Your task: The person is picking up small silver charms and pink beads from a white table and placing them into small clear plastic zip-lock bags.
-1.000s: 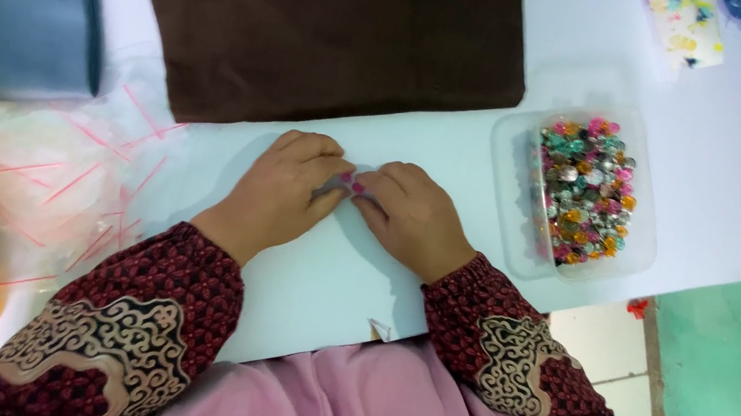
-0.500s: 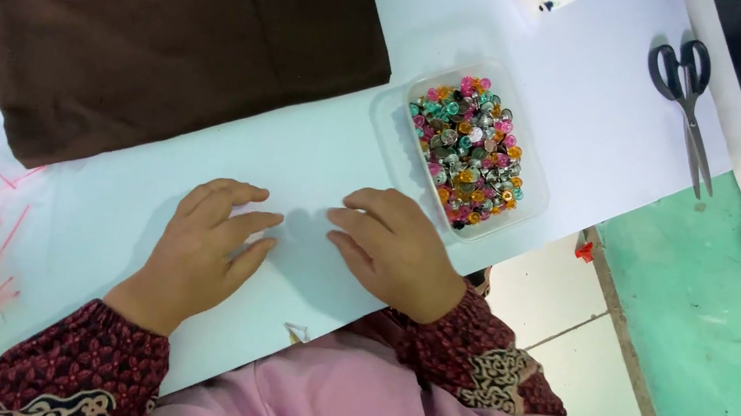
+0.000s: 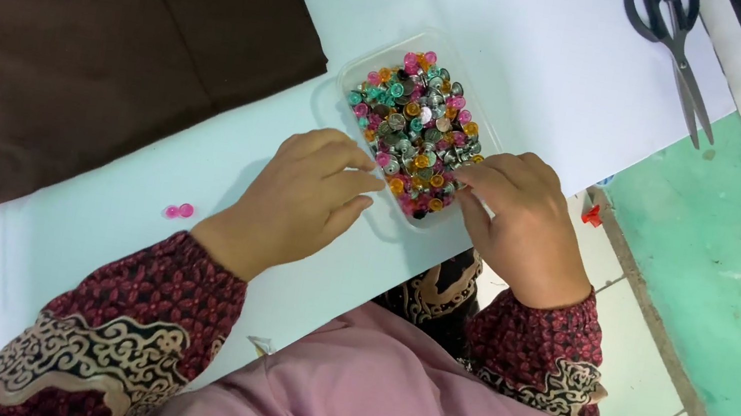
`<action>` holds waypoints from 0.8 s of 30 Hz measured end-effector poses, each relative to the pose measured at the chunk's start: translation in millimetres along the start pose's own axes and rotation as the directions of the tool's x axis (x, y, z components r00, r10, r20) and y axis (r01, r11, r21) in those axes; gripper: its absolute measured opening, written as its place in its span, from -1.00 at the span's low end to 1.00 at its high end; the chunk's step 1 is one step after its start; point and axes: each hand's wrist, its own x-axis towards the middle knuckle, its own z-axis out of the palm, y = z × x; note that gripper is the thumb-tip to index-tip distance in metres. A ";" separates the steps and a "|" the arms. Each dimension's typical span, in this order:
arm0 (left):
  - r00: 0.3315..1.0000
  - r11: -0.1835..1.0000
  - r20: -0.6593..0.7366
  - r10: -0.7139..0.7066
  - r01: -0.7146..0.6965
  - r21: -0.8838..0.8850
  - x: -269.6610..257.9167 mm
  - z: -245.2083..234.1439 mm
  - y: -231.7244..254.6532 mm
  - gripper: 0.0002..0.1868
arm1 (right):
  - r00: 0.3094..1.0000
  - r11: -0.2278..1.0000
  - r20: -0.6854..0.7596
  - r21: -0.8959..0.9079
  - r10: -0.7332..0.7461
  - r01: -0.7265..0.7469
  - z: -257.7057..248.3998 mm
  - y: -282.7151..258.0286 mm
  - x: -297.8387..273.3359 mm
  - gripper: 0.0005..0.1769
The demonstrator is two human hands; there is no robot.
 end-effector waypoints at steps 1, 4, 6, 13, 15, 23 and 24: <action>1.000 1.000 0.004 0.002 -0.002 0.000 8.4 2.6 -1.4 -0.87 | 1.000 1.000 -0.002 0.002 0.003 -0.003 -1.5 -0.7 3.1 -0.80; 0.998 0.997 0.010 0.056 -0.057 0.058 31.7 6.5 -5.6 -0.92 | 0.997 0.999 0.078 0.024 0.024 -0.026 -2.1 1.4 9.9 -0.85; 0.996 0.983 0.074 0.058 -0.070 0.172 43.4 6.2 -6.4 -0.91 | 0.988 0.998 0.143 0.002 0.060 -0.061 1.5 8.8 10.2 -0.88; 0.840 0.918 0.489 -0.234 0.026 0.395 86.5 10.9 1.2 -0.79 | 0.949 0.992 0.301 -0.109 0.089 -0.059 -1.0 13.5 24.6 -0.92; 0.815 0.914 0.533 -0.228 -0.010 0.406 92.4 20.7 -5.1 -0.88 | 0.915 0.986 0.390 -0.162 0.101 -0.040 0.1 14.7 28.1 -0.86; 0.796 0.923 0.575 -0.189 -0.057 0.381 96.7 19.8 2.4 -0.87 | 0.901 0.961 0.408 -0.274 0.151 -0.037 25.3 29.0 23.6 -0.92; 0.802 0.928 0.567 -0.189 -0.043 0.369 94.9 19.9 3.2 -0.86 | 0.905 0.964 0.403 -0.265 0.137 -0.028 26.2 28.6 23.3 -0.91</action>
